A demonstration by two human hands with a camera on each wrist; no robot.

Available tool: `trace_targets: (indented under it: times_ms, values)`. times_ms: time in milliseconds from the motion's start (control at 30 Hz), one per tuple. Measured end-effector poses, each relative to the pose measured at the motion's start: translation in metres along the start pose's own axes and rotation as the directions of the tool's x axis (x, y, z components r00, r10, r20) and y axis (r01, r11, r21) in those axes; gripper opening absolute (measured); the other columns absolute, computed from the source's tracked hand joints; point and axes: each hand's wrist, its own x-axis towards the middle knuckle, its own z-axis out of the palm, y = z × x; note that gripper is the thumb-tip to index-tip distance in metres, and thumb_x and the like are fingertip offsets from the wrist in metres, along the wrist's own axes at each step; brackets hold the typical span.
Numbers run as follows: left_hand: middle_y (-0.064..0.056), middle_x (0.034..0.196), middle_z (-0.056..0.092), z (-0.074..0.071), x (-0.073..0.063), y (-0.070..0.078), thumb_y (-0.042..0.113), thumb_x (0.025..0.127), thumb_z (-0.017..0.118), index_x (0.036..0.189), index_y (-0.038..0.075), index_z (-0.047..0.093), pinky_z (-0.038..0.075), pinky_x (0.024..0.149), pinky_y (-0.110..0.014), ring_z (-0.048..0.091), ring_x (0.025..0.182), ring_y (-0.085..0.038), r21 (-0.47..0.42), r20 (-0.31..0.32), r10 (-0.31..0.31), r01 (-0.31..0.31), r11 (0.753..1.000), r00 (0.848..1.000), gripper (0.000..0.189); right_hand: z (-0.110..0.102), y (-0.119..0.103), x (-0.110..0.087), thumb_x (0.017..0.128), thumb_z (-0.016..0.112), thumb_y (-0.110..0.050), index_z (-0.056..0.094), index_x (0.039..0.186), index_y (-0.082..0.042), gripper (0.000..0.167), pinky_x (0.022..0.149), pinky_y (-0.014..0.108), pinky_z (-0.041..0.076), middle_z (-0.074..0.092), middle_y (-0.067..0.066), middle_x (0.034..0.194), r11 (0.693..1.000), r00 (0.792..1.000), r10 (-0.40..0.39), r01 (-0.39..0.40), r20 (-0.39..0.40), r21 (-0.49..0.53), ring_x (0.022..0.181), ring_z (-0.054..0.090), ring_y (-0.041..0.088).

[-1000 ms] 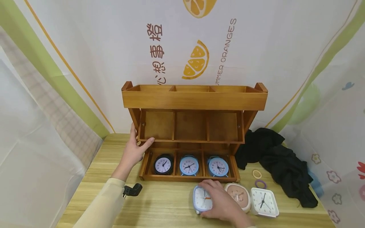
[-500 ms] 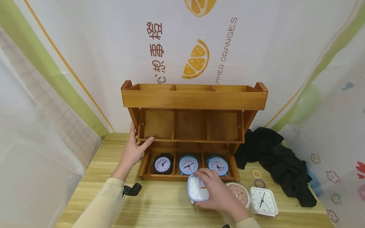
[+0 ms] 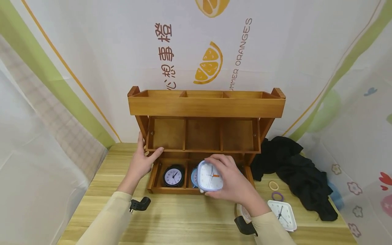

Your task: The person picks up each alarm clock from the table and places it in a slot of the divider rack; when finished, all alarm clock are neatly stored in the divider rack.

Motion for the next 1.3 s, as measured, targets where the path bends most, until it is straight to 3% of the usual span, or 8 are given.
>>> trace_targets:
  times_ms: [133,433,633,767,1133,1300]
  values:
    - [-0.012,0.174,0.011,0.002,0.000,-0.001,0.064,0.092,0.071,0.167,0.032,-0.012,0.032,0.122,-0.053,0.023,0.157,-0.035,-0.001,0.006,-0.007,0.007,1.000,1.000,0.116,-0.008,-0.003,0.014,0.057,0.105,-0.035,0.057,0.144,-0.014,0.102,0.092,0.047,0.056,0.050,0.004,0.146,1.000,1.000,-0.028,0.028,0.012,-0.002,0.127,0.044,0.024]
    - [-0.013,0.174,0.010,0.004,0.000,-0.002,0.064,0.092,0.070,0.167,0.031,-0.012,0.032,0.121,-0.055,0.022,0.157,-0.036,-0.006,0.019,0.001,0.000,1.000,1.000,0.117,-0.016,-0.008,0.039,0.061,0.104,-0.033,0.055,0.147,-0.016,0.100,0.091,0.046,0.059,0.047,0.004,0.149,1.000,0.999,0.010,-0.010,0.031,0.013,0.129,0.042,0.025]
    - [-0.013,0.174,0.007,-0.001,-0.001,-0.004,0.060,0.094,0.071,0.167,0.030,-0.013,0.029,0.123,-0.053,0.017,0.159,-0.034,-0.022,0.000,0.009,-0.009,1.000,1.000,0.115,-0.010,-0.014,0.078,0.065,0.102,-0.035,0.054,0.148,-0.016,0.098,0.094,0.049,0.056,0.048,0.007,0.149,0.999,0.999,0.000,-0.001,0.035,0.032,0.129,0.043,0.029]
    - [-0.014,0.174,0.009,-0.003,-0.002,-0.006,0.061,0.094,0.070,0.168,0.027,-0.012,0.030,0.123,-0.053,0.019,0.158,-0.035,0.002,-0.003,0.008,-0.008,1.000,1.000,0.116,-0.008,-0.018,0.100,0.066,0.101,-0.037,0.055,0.148,-0.013,0.097,0.107,0.055,0.046,0.051,0.010,0.148,1.000,0.999,-0.020,0.019,0.033,0.020,0.131,0.047,0.031]
    - [-0.015,0.174,0.009,0.001,0.001,-0.005,0.060,0.094,0.070,0.168,0.026,-0.011,0.031,0.122,-0.056,0.019,0.158,-0.037,-0.009,-0.002,0.027,-0.027,1.000,1.000,0.115,0.002,-0.021,0.128,0.066,0.101,-0.038,0.057,0.149,-0.011,0.098,0.108,0.049,0.047,0.051,0.012,0.150,0.998,0.998,-0.053,0.053,0.015,0.020,0.136,0.046,0.030]
    - [-0.014,0.174,0.008,0.002,0.001,-0.004,0.060,0.095,0.070,0.168,0.027,-0.011,0.031,0.122,-0.056,0.020,0.157,-0.038,-0.005,0.002,0.028,-0.028,1.000,1.000,0.114,0.006,-0.025,0.144,0.067,0.101,-0.038,0.055,0.152,-0.013,0.100,0.110,0.046,0.046,0.049,0.008,0.155,0.999,0.999,-0.022,0.021,0.035,0.025,0.138,0.044,0.028]
